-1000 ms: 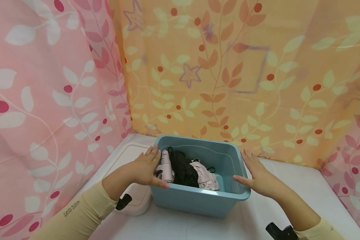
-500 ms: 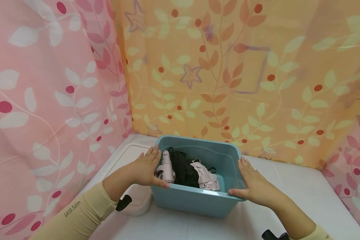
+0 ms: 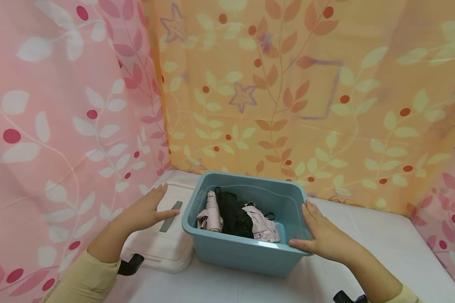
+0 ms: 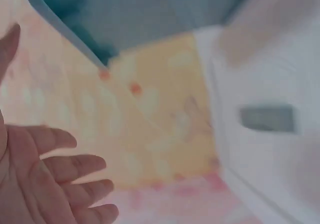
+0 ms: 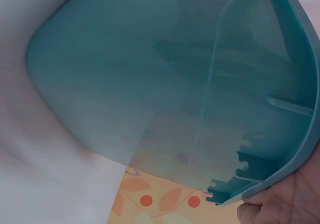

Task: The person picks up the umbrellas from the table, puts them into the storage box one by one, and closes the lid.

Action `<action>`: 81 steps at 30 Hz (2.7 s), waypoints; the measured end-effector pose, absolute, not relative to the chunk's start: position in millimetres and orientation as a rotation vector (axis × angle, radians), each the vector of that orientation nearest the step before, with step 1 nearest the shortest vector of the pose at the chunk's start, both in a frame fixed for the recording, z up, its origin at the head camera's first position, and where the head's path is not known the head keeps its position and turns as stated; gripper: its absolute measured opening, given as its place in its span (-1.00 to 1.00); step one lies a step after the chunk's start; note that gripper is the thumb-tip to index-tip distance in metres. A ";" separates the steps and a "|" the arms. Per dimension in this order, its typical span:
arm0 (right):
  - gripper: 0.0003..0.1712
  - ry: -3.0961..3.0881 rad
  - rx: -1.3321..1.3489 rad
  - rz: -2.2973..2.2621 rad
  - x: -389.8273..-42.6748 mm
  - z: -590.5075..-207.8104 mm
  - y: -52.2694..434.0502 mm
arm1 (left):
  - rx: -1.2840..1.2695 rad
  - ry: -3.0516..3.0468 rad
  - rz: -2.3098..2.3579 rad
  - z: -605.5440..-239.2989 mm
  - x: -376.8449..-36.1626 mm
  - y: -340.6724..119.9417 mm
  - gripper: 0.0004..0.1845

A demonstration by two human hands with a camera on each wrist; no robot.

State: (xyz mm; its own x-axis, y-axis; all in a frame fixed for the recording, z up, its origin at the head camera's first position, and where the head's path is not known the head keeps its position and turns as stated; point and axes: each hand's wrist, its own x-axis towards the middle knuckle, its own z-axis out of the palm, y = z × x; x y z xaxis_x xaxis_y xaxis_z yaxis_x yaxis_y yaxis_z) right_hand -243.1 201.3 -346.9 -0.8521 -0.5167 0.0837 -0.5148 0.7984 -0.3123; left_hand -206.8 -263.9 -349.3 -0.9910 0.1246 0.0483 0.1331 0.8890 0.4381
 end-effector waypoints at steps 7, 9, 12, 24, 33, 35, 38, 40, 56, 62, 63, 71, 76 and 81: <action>0.29 2.948 -0.835 -0.541 -241.2 -341.7 200.7 | 0.081 -3.013 -0.941 -382.8 -188.6 -310.1 0.04; 0.29 2.937 -0.822 -0.552 -240.8 -341.1 200.6 | 0.119 -3.019 -0.980 -392.0 -185.0 -318.7 0.02; 0.30 2.927 -0.808 -0.565 -240.8 -341.4 200.6 | 0.162 -3.011 -1.041 -406.0 -179.2 -330.5 -0.01; 0.29 2.922 -0.793 -0.584 -240.8 -346.5 202.5 | 0.219 -2.927 -1.252 -446.3 -172.7 -356.0 -0.12; 0.29 2.928 -0.789 -0.587 -239.6 -348.2 203.3 | 0.319 -2.892 -1.262 -464.3 -178.3 -357.6 -0.13; 0.29 2.932 -0.796 -0.584 -239.2 -348.5 203.5 | 0.351 -2.899 -1.246 -466.6 -179.3 -357.6 -0.13; 0.28 2.934 -0.799 -0.588 -239.3 -348.4 203.6 | 0.384 -2.918 -1.217 -467.3 -180.6 -356.9 -0.13; 0.28 2.934 -0.800 -0.590 -239.6 -348.3 203.5 | 0.393 -2.924 -1.219 -466.8 -180.7 -356.1 -0.13; 0.27 2.915 -0.797 -0.625 -239.6 -346.6 203.1 | 0.483 -2.727 -1.668 -459.3 -173.0 -356.5 -0.18; 0.27 2.911 -0.787 -0.644 -239.7 -349.1 203.3 | 0.520 -2.689 -1.573 -446.5 -169.9 -354.4 -0.31; 0.28 2.910 -0.787 -0.646 -239.8 -349.4 203.4 | 0.538 -2.688 -1.540 -444.5 -169.2 -354.4 -0.33; 0.28 2.906 -0.793 -0.655 -240.9 -350.8 203.6 | 0.674 -2.557 -1.526 -429.6 -166.9 -354.4 -0.40; 0.27 2.902 -0.793 -0.667 -241.4 -350.0 203.3 | 0.684 -2.406 -1.754 -419.5 -165.6 -352.7 -0.26; 0.27 2.905 -0.807 -0.665 -242.6 -349.1 202.8 | 0.657 -2.223 -1.983 -412.9 -165.8 -348.1 -0.16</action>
State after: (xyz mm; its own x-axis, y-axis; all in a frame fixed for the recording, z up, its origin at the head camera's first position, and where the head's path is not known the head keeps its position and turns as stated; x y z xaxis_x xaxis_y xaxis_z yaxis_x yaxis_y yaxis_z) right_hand -242.6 202.8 -349.1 -0.8620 -0.5032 0.0616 -0.4799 0.7706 -0.4195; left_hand -165.8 -348.1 -412.9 -0.9032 -0.3725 -0.2132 -0.2541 0.0639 0.9651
